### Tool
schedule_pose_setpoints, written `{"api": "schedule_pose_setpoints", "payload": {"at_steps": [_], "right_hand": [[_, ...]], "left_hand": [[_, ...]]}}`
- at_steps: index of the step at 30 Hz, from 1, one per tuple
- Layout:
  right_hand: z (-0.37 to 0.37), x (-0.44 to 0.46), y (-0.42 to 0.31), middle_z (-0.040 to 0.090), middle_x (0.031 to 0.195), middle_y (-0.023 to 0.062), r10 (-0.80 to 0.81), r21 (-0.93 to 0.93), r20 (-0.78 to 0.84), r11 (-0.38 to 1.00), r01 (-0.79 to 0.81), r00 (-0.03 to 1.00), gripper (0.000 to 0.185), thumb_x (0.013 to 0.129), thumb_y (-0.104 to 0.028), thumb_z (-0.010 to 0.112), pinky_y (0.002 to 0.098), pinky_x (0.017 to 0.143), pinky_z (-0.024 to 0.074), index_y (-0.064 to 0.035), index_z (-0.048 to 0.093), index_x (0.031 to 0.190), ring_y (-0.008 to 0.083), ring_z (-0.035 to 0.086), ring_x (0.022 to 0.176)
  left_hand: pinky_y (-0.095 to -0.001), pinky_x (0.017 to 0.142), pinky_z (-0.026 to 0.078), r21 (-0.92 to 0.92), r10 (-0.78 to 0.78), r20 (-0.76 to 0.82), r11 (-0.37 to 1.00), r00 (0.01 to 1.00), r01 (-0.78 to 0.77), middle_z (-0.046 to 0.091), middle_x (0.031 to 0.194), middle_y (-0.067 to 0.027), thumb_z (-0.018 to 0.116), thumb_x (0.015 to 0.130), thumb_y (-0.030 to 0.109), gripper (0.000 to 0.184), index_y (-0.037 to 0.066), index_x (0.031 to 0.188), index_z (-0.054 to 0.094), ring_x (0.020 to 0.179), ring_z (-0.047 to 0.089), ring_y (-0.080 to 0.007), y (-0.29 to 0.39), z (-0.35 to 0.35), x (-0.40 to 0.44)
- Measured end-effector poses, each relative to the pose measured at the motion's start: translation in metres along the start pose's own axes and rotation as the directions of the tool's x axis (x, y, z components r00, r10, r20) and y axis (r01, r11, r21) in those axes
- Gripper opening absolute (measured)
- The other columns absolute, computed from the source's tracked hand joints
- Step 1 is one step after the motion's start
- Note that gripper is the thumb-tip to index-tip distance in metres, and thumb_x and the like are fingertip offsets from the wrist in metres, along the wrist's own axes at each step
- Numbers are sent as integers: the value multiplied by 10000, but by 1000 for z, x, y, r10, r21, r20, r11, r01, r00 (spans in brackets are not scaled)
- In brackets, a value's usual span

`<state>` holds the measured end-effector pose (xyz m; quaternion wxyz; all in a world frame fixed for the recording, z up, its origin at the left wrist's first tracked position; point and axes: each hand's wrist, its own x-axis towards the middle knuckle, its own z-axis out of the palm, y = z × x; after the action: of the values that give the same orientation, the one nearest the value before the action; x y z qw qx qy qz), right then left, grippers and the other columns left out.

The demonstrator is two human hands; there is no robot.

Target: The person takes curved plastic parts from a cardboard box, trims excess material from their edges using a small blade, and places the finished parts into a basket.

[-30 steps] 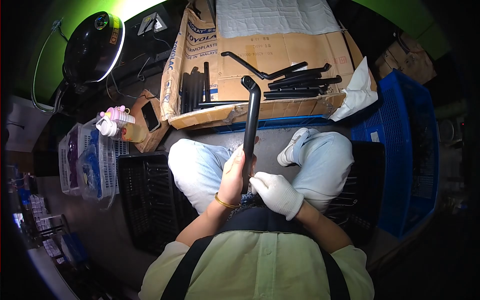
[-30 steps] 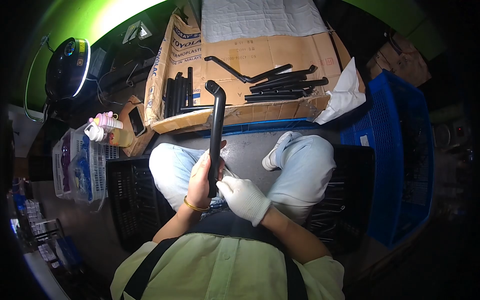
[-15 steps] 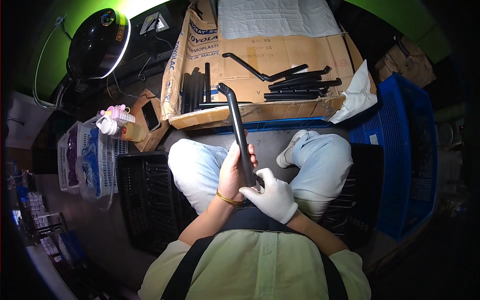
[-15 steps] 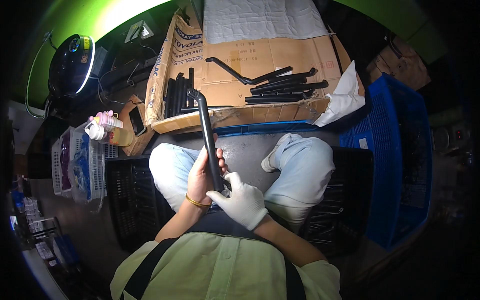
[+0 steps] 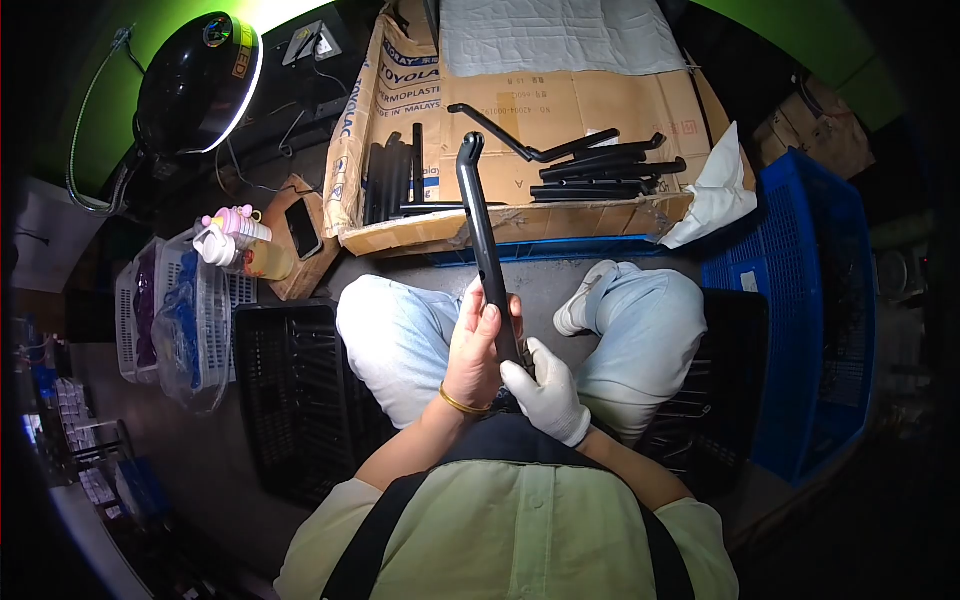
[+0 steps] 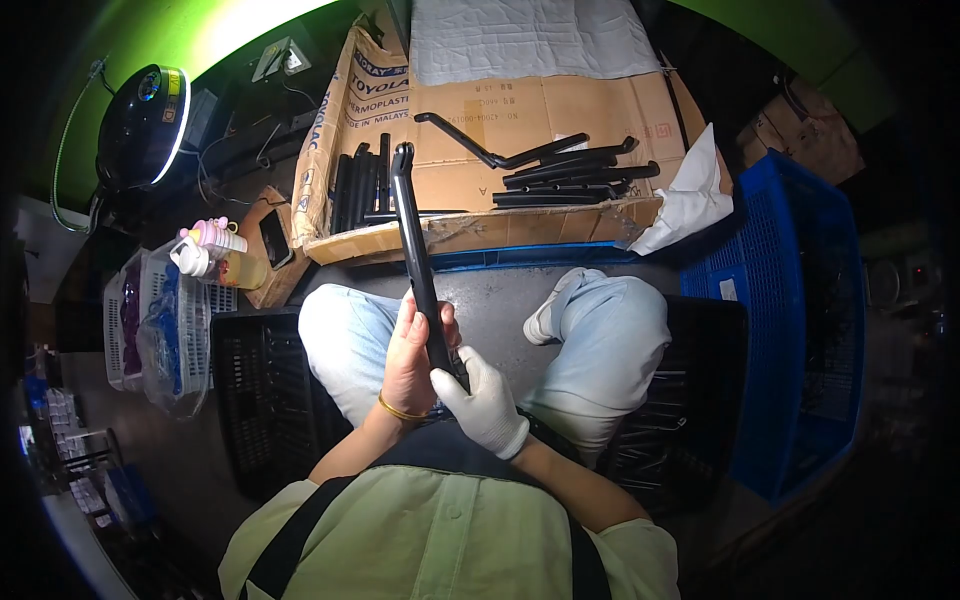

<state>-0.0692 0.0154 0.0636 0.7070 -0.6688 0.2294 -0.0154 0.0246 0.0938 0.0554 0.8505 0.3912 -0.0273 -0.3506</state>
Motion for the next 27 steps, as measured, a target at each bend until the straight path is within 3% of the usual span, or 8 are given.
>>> {"api": "schedule_pose_setpoints", "payload": {"at_steps": [2, 6, 9, 11, 13, 15, 21, 27], "right_hand": [[0, -2, -5, 666, 868, 97, 91, 135, 57, 986, -98, 994, 228, 891, -153, 593, 318, 739, 493, 17, 578, 1043, 151, 639, 842], [6, -2, 0, 442, 634, -55, 17, 249, 92, 968, -40, 996, 127, 928, -161, 557, 205, 479, 319, -66, 491, 876, 14, 390, 540], [5, -2, 4, 503, 700, 9, -24, 103, 73, 995, 17, 997, 122, 938, -167, 536, 247, 557, 374, -47, 519, 957, 69, 464, 616], [0, -4, -1, 644, 854, 124, -31, -51, 35, 998, 32, 999, 241, 945, -169, 515, 331, 739, 490, -7, 580, 1110, 176, 627, 813], [-8, -5, 0, 635, 796, 121, 94, 17, 30, 995, -95, 995, 201, 965, -171, 467, 350, 684, 486, -9, 570, 1023, 185, 634, 764], [-13, -5, -10, 610, 691, 119, 80, -112, 46, 991, -75, 996, 209, 985, -160, 405, 391, 598, 466, -17, 523, 889, 245, 656, 675], [-10, 1, -26, 592, 706, 174, -144, -424, 195, 880, 215, 970, 159, 965, -175, 447, 469, 575, 469, -53, 536, 912, 378, 634, 690], [-11, 8, -24, 582, 757, 156, -259, -665, 384, 589, 460, 886, 132, 937, -156, 464, 466, 552, 509, -53, 543, 910, 360, 634, 634]], "left_hand": [[-232, 687, 410, -15, 15, 9, 1000, 1000, -15, 524, 922, -13, 574, 950, 364, 462, 147, 1313, 387, 760, 472, -93, 0, -1, -1], [-230, 675, 424, 25, 51, 27, 998, 998, -52, 514, 917, -23, 519, 984, 334, 459, 148, 1376, 371, 745, 483, -96, -2, -6, 0], [-238, 658, 424, -30, -5, 29, 1000, 1000, 6, 493, 887, -31, 445, 1004, 391, 470, 143, 1394, 356, 717, 481, -109, 4, -7, 4], [-248, 605, 407, -83, -31, 0, 996, 1000, 31, 471, 833, -38, 347, 1024, 427, 407, 132, 1298, 406, 663, 468, -124, 6, -4, 7], [-245, 591, 410, -96, -57, 33, 994, 998, 60, 476, 841, -39, 351, 1025, 409, 444, 133, 1372, 366, 648, 474, -126, 11, -9, 9], [-223, 574, 414, -56, -78, 59, 995, 995, 81, 498, 875, -46, 354, 1025, 370, 517, 129, 1476, 275, 623, 483, -114, 15, -13, 10], [-185, 580, 412, -32, -63, 89, 997, 994, 66, 567, 919, -31, 433, 1000, 298, 592, 99, 1516, 220, 644, 486, -72, 13, -11, 7], [-192, 608, 393, 47, -87, 42, 995, 995, 85, 543, 927, -38, 425, 995, 271, 582, 97, 1515, 229, 672, 457, -69, 14, -13, 3]]}}
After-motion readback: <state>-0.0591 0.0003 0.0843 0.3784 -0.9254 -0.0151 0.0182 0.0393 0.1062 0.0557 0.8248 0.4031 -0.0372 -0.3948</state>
